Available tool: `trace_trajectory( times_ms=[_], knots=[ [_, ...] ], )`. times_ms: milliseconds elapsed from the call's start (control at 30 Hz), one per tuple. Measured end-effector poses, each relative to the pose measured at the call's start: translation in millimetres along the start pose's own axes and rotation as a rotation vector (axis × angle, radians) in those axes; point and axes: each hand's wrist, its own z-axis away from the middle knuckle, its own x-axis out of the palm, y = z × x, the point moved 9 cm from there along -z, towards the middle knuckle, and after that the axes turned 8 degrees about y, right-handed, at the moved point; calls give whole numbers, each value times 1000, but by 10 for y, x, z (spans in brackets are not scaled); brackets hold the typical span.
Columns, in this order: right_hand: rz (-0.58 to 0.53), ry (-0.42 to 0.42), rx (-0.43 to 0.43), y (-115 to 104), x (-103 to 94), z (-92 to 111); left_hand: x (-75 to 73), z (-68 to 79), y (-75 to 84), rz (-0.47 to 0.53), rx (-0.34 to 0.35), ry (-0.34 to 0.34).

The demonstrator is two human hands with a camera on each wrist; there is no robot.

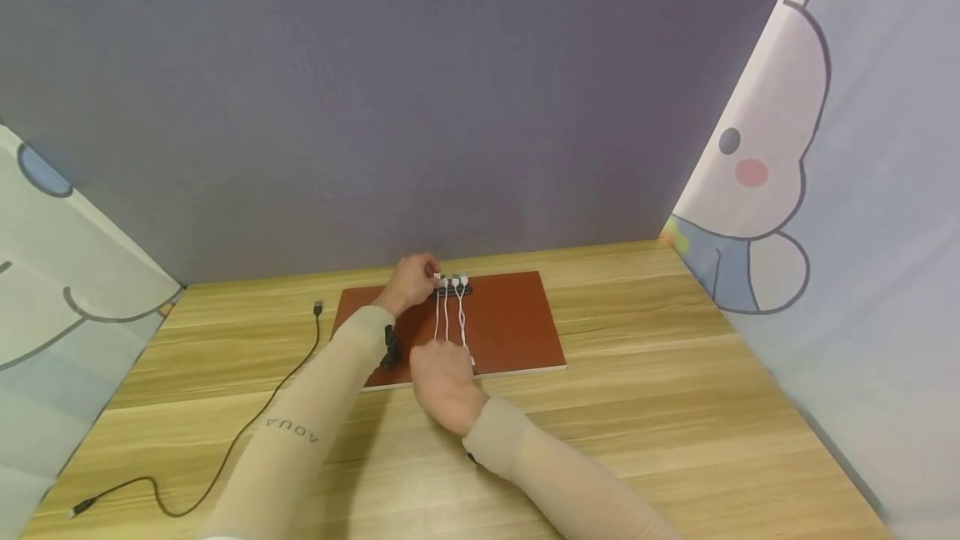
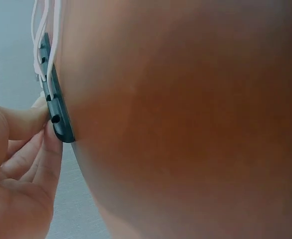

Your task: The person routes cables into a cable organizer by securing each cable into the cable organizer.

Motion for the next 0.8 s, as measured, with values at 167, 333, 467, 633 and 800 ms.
trace_trajectory(
  times_ms=[167,333,467,633,800],
  knots=[
    [-17,-12,-6,18,0,11,-8,4,3,-10,-6,4],
    [-57,-50,2,70,8,21,-27,31,-18,17,-25,20],
    [-97,-68,6,111,13,33,-41,58,-46,53,-46,31],
    [-120,-52,3,142,-20,51,-46,77,-39,50,-32,19],
    [-135,-15,-18,154,-66,61,-60,98,-39,37,-27,15]
  ],
)
